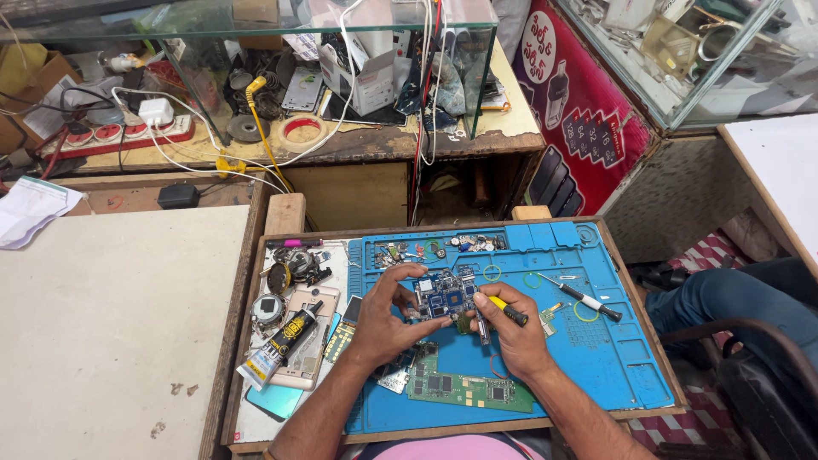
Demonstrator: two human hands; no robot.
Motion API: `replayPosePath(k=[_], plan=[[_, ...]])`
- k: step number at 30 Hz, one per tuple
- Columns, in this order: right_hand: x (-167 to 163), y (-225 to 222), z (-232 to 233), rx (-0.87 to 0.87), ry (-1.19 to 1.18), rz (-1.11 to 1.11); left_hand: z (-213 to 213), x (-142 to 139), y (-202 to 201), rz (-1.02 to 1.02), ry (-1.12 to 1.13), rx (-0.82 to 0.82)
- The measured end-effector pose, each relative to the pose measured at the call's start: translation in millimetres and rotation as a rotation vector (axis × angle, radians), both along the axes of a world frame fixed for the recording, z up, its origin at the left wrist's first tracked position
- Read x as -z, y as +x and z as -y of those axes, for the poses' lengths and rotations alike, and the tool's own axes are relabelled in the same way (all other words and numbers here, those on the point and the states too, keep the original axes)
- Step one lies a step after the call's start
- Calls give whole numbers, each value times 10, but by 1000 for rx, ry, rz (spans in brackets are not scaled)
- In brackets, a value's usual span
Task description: The person works on a disassembled phone motherboard held on a blue silicone repair mat, steadying the board with one hand while using a screwdriver with the other to work on components. They briefly reach aside to take an item from a nearby person, then resume prying and adjusting parts on the board.
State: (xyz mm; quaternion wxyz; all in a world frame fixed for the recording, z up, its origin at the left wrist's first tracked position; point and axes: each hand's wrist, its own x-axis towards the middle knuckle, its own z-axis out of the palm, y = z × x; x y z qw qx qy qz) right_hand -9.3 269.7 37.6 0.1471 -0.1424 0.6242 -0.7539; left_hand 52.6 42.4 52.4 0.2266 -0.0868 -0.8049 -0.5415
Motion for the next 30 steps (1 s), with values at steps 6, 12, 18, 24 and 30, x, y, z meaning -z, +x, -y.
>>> replayPosePath(k=[6,12,18,24,30], plan=[[0,3,9,-5,-14,13,17,60,-28,-38,6,11],[-19,2,23,-23,-35,18,43,75,-32,-92,-20,-1],[-34,-4,35,-13,-35,30,21,-13,3,6,11,10],[-56,14,33,-16,-41,31,12,-88,31,67,6,15],[-37,22,18,-35,-49,20,24,24,11,54,-5,32]])
